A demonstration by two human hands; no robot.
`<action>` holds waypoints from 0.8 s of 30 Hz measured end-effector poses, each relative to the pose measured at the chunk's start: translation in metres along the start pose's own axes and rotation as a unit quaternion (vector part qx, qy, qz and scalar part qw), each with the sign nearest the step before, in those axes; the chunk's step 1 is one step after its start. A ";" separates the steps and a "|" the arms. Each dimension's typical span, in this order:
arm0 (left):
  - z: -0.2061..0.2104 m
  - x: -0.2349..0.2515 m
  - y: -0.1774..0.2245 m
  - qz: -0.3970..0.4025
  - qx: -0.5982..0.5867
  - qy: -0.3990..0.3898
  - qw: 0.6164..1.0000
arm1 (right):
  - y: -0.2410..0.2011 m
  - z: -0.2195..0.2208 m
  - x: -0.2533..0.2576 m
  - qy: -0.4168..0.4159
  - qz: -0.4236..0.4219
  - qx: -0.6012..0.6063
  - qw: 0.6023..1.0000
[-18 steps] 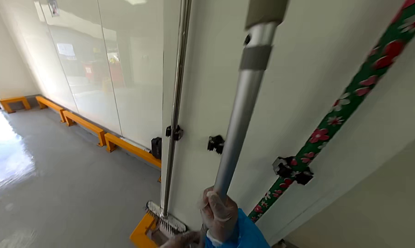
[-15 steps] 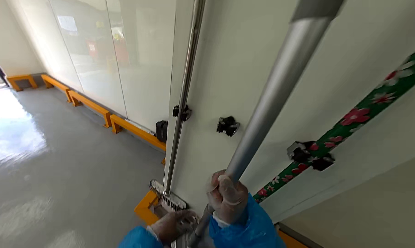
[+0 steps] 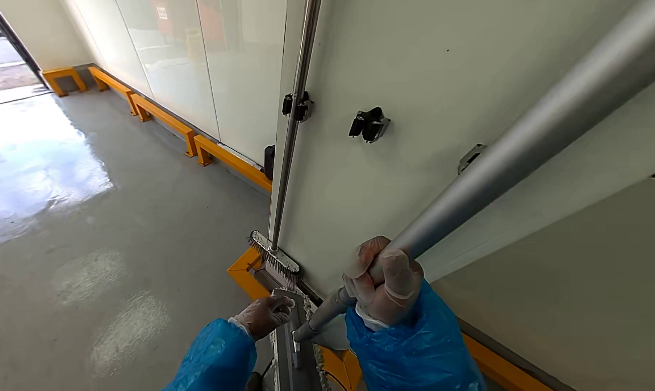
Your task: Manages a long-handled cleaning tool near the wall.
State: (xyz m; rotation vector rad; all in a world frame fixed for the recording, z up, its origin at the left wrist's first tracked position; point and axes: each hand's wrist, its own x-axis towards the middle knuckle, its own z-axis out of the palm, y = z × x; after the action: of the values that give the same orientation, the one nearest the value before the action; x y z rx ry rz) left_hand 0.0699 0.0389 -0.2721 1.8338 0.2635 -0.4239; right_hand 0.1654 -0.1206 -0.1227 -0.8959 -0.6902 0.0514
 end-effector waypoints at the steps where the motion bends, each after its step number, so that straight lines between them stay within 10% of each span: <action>1: 0.008 -0.003 0.002 0.003 0.007 0.000 1.000 | -0.005 -0.002 -0.003 -0.019 0.001 0.014 1.000; 8: 0.042 -0.021 0.067 0.116 0.082 0.065 0.988 | -0.040 -0.001 0.004 -0.205 0.042 0.184 0.960; 18: 0.013 0.001 0.118 0.220 -0.004 0.247 0.944 | -0.026 0.042 0.076 -0.208 0.105 0.188 0.954; 24: -0.025 0.057 0.129 0.431 0.008 0.330 0.839 | 0.011 0.048 0.135 -0.214 0.197 0.183 0.939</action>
State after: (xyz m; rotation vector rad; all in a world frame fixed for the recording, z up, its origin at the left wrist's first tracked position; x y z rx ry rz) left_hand 0.1753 0.0224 -0.1771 1.8491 -0.1277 0.8547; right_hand 0.2463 -0.0374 -0.0389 -0.6512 -0.8579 0.7298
